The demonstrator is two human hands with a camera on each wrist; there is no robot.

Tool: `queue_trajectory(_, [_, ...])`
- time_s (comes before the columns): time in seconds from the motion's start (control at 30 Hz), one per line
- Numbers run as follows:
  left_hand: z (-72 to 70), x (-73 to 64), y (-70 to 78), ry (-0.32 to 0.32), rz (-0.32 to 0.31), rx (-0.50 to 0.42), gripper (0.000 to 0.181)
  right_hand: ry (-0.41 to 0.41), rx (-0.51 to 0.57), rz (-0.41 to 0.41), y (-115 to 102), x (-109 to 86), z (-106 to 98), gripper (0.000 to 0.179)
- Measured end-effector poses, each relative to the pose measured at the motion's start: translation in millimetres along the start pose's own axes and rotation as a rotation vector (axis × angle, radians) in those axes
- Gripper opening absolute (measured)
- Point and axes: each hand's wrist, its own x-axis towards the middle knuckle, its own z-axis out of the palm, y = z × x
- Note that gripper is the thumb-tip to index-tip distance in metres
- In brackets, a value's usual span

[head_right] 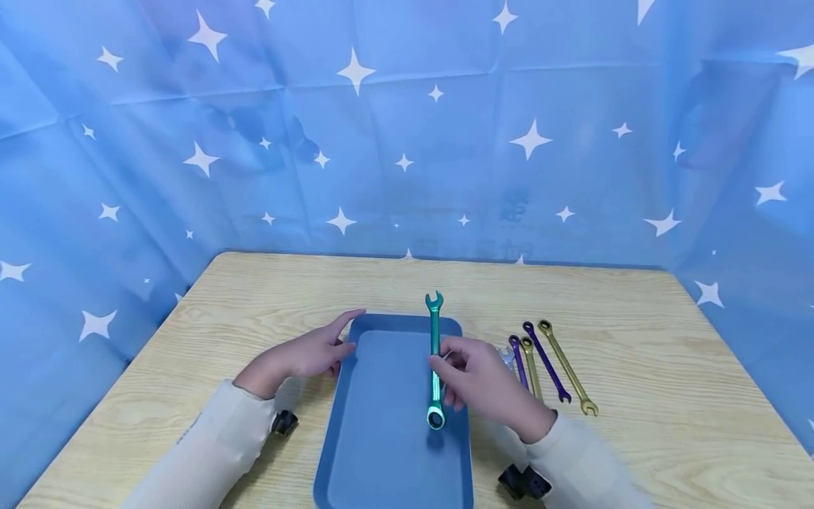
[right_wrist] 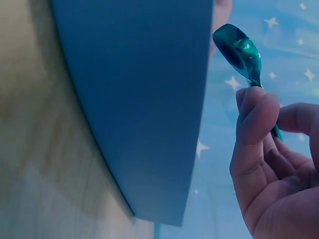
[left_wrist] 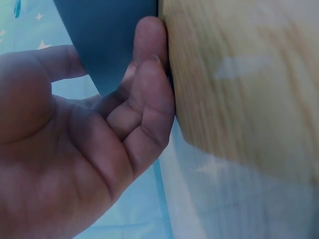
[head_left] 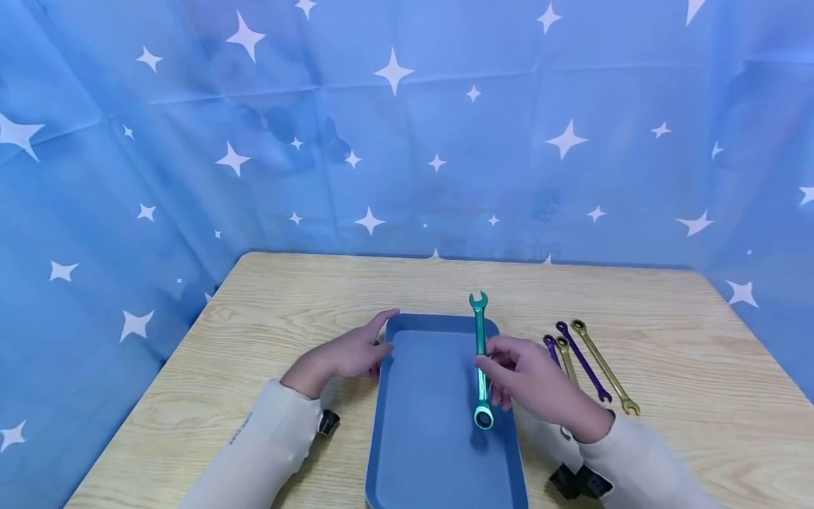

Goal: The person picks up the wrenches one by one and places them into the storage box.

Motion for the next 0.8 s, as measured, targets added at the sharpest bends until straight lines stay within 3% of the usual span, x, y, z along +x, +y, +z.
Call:
queue_trajectory(0.23, [-0.2, 1.7, -1.6, 0.002, 0.007, 0.012, 0.064, -0.073, 0.141, 0.054, -4.9, 5.5, 10.7, 0.036])
queue_trajectory(0.8, [1.0, 1.5, -3.0, -0.001, 0.001, -0.015, 0.064, -0.21, 0.248, 0.107, -21.8, 15.6, 20.1, 0.023])
